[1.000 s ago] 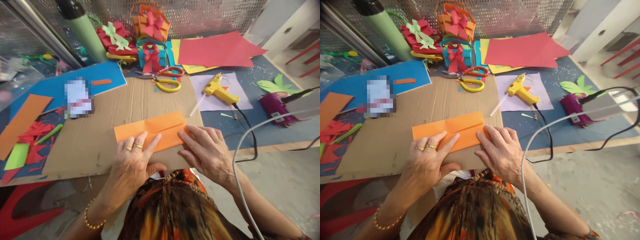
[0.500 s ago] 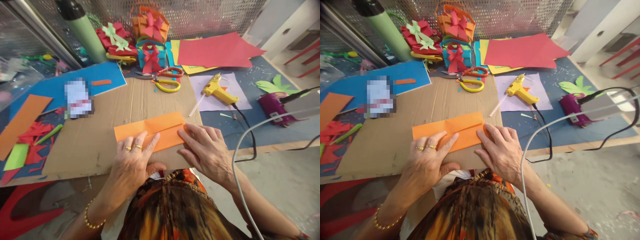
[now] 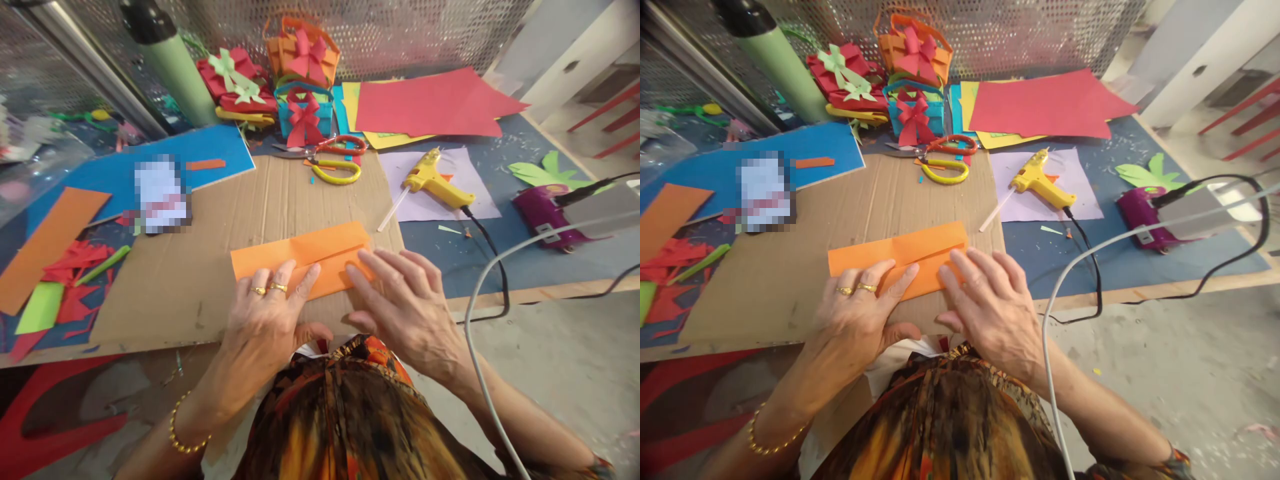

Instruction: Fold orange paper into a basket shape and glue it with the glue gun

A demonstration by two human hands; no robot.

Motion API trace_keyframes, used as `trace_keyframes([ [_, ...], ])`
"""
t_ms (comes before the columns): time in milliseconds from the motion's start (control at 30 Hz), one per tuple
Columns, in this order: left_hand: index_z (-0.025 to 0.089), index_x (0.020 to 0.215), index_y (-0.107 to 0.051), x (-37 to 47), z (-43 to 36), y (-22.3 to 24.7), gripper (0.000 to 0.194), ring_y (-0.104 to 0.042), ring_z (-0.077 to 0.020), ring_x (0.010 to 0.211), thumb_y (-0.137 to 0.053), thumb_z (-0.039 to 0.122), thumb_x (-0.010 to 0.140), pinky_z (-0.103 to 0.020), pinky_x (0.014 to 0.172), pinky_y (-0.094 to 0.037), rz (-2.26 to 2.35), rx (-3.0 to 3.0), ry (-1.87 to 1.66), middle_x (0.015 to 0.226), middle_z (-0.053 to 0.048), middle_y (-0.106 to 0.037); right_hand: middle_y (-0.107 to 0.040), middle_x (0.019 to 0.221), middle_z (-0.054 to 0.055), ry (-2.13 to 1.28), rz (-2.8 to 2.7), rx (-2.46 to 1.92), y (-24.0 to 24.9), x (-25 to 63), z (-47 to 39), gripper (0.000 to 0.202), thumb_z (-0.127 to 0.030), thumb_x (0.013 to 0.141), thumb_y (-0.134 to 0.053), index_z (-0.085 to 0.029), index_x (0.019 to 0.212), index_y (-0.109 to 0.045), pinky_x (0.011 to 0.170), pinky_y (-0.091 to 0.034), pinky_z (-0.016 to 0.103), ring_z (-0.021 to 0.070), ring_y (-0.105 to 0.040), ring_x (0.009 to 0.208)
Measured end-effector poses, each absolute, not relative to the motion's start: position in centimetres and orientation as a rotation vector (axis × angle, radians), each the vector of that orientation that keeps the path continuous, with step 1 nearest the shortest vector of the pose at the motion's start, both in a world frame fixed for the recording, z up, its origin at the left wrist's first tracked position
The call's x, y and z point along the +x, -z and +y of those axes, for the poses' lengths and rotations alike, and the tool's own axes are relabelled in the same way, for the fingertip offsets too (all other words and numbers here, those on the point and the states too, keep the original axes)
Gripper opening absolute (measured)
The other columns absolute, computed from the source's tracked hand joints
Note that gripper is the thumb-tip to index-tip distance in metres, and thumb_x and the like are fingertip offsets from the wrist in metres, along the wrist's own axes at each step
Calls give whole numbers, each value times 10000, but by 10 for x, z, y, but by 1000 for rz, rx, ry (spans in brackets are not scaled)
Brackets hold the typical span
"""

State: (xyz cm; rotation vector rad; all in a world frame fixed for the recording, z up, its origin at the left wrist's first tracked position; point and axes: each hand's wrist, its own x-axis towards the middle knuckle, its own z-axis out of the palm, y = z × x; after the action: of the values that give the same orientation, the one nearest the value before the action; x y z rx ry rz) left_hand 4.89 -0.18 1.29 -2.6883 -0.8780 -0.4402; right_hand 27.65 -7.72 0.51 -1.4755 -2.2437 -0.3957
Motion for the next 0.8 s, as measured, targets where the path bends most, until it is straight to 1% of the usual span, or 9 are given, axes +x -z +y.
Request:
trace_keyframes([
  [67,156,1416,-655,48,-2,-13,805,-508,-316,929,-259,714,993,-438,784,-403,-886,-2686,423,1251,-200,-685,-685,1339,154,323,-2314,-1379,-6,269,-79,471,-433,1057,-465,-92,1336,-632,1126,-364,467,271,-509,1296],
  [133,159,1436,-639,48,-3,-12,820,-506,-319,932,-262,728,981,-440,787,-402,-889,-2682,415,1261,-202,-681,-712,1278,134,254,-2347,-1351,-7,264,-79,492,-442,1081,-382,-100,1309,-653,1095,-395,436,242,-544,1234],
  [267,161,1440,-634,49,-4,-12,892,-508,-315,930,-253,782,927,-439,792,-404,-896,-2679,397,1247,-196,-688,-730,1164,124,246,-2305,-1391,-5,264,-79,538,-479,1085,-326,-116,1272,-677,1037,-416,427,247,-578,1122],
  [333,158,1433,-641,49,-4,-13,925,-509,-316,932,-238,800,904,-441,790,-406,-902,-2680,384,1241,-190,-695,-732,1159,117,240,-2307,-1400,-3,266,-80,553,-491,1086,-311,-118,1292,-663,1036,-409,418,242,-586,1121],
  [467,150,1429,-643,50,-4,-14,931,-507,-311,915,-238,802,901,-436,773,-402,-903,-2666,374,1234,-188,-698,-741,1185,109,244,-2299,-1417,-1,271,-85,556,-491,1093,-293,-124,1300,-656,1050,-399,402,227,-606,1146],
  [567,138,1411,-656,50,-4,-14,893,-508,-309,908,-256,777,932,-430,759,-396,-881,-2656,391,1219,-189,-704,-758,1118,101,270,-2275,-1420,-2,276,-87,513,-475,1088,-354,-112,1261,-672,1021,-414,387,220,-622,1091],
  [667,139,1400,-664,50,-3,-14,873,-514,-308,899,-261,767,947,-435,756,-406,-882,-2657,400,1222,-189,-705,-768,1099,82,271,-2259,-1431,-2,282,-88,430,-446,1069,-451,-132,1263,-672,1012,-420,402,213,-637,1075],
  [800,148,1409,-658,50,-4,-14,921,-521,-314,924,-251,809,913,-445,771,-422,-907,-2676,385,1230,-195,-697,-772,1078,78,289,-2201,-1435,-1,293,-90,337,-367,1021,-592,-132,1250,-670,1020,-410,431,221,-661,1066],
])
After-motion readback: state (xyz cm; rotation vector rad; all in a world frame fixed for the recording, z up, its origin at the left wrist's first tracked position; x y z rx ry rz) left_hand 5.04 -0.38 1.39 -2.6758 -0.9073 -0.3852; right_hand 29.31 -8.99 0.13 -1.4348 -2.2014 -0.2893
